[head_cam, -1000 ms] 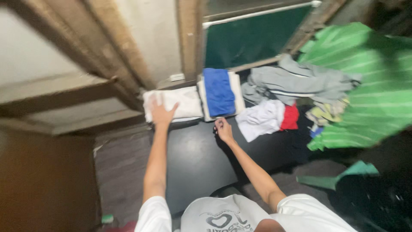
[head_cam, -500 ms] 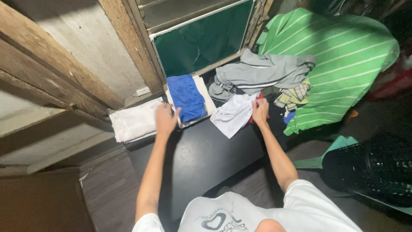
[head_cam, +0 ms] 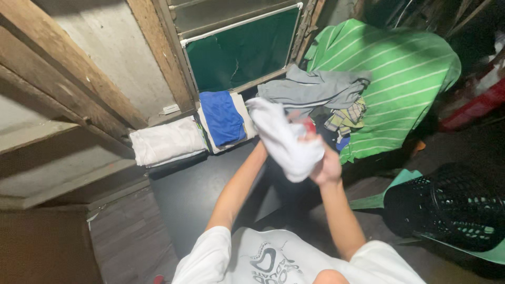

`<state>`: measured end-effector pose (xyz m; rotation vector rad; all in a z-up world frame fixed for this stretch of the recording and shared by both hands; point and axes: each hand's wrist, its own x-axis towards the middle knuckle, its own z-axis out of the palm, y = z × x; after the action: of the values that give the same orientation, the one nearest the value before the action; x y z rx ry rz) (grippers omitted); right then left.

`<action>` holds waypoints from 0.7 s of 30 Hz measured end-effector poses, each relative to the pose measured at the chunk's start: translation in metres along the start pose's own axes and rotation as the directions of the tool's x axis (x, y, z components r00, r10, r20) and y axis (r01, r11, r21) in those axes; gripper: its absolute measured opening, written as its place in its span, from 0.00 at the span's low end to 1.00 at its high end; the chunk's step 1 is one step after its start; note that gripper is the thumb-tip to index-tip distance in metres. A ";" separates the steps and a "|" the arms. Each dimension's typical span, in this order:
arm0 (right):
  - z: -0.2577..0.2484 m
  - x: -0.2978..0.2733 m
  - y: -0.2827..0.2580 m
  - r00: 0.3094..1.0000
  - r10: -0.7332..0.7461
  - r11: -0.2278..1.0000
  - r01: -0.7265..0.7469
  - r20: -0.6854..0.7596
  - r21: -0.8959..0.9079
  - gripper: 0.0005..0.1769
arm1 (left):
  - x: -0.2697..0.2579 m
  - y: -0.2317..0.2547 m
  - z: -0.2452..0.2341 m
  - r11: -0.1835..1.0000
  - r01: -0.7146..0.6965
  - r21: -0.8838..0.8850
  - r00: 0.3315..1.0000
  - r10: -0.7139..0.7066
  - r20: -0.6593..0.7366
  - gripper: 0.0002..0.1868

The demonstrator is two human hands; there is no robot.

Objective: The person folds several garments one by one on a dark surface. They handle a white t-shirt, a beige t-shirt, a grey t-shirt, grey sweatpants, and green track pants, smoothing and folding each into a compact rectangle and stacking them.

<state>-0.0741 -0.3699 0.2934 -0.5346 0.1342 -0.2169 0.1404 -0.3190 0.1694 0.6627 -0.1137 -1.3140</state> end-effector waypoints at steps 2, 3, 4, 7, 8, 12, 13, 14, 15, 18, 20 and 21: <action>-0.016 -0.030 0.018 0.816 0.029 0.997 -0.069 0.577 0.047 0.22 | -0.017 0.030 0.018 0.979 -0.174 -0.104 0.981 0.182 0.069 0.38; -0.027 -0.040 0.025 0.862 0.070 0.997 -0.049 0.503 -0.056 0.22 | -0.035 0.042 0.023 0.961 -0.248 -0.126 0.961 0.260 0.092 0.37; -0.037 -0.045 0.030 0.901 0.103 0.987 -0.038 0.422 -0.159 0.22 | -0.057 0.054 0.028 0.938 -0.318 -0.142 0.935 0.334 0.117 0.36; -0.046 -0.037 0.051 0.985 0.171 0.501 -0.096 -0.011 -0.860 0.19 | -0.130 0.080 0.035 0.869 -0.466 -0.168 0.856 0.491 0.162 0.34; -0.040 -0.034 0.055 0.982 0.086 0.136 -0.178 -0.168 -0.974 0.19 | -0.150 0.084 0.037 0.846 -0.507 -0.164 0.830 0.530 0.174 0.33; 0.033 -0.018 0.072 0.937 -0.346 0.118 0.082 0.036 -0.990 0.21 | -0.188 0.079 0.058 0.815 -0.570 -0.105 0.798 0.580 0.162 0.30; 0.062 -0.011 0.079 0.819 -0.539 0.258 0.384 0.198 -0.887 0.20 | -0.190 0.073 0.064 0.814 -0.575 -0.089 0.799 0.581 0.157 0.30; 0.089 -0.007 0.082 0.757 -0.552 0.150 0.502 0.349 -0.852 0.23 | -0.192 0.064 0.069 0.813 -0.577 -0.074 0.799 0.581 0.153 0.29; 0.111 -0.007 0.083 0.677 -0.548 0.039 0.607 0.491 -0.794 0.30 | -0.194 0.053 0.073 0.813 -0.578 -0.066 0.800 0.581 0.149 0.29; 0.157 0.004 0.100 0.544 -0.373 -0.423 0.621 0.752 -0.659 0.29 | -0.216 0.041 0.074 0.797 -0.603 -0.027 0.785 0.599 0.157 0.27; 0.160 0.016 0.111 0.609 -0.292 -0.419 0.612 0.738 -0.670 0.12 | -0.237 0.045 0.068 0.779 -0.627 0.009 0.769 0.617 0.165 0.27; 0.152 0.021 0.111 0.680 -0.333 -0.289 0.587 0.654 -0.757 0.10 | -0.248 0.054 0.063 0.763 -0.646 0.035 0.756 0.632 0.169 0.27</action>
<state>-0.0068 -0.2074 0.3634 -2.2396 -0.1959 -0.9502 0.0901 -0.1102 0.3189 0.5311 -0.4861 -0.6835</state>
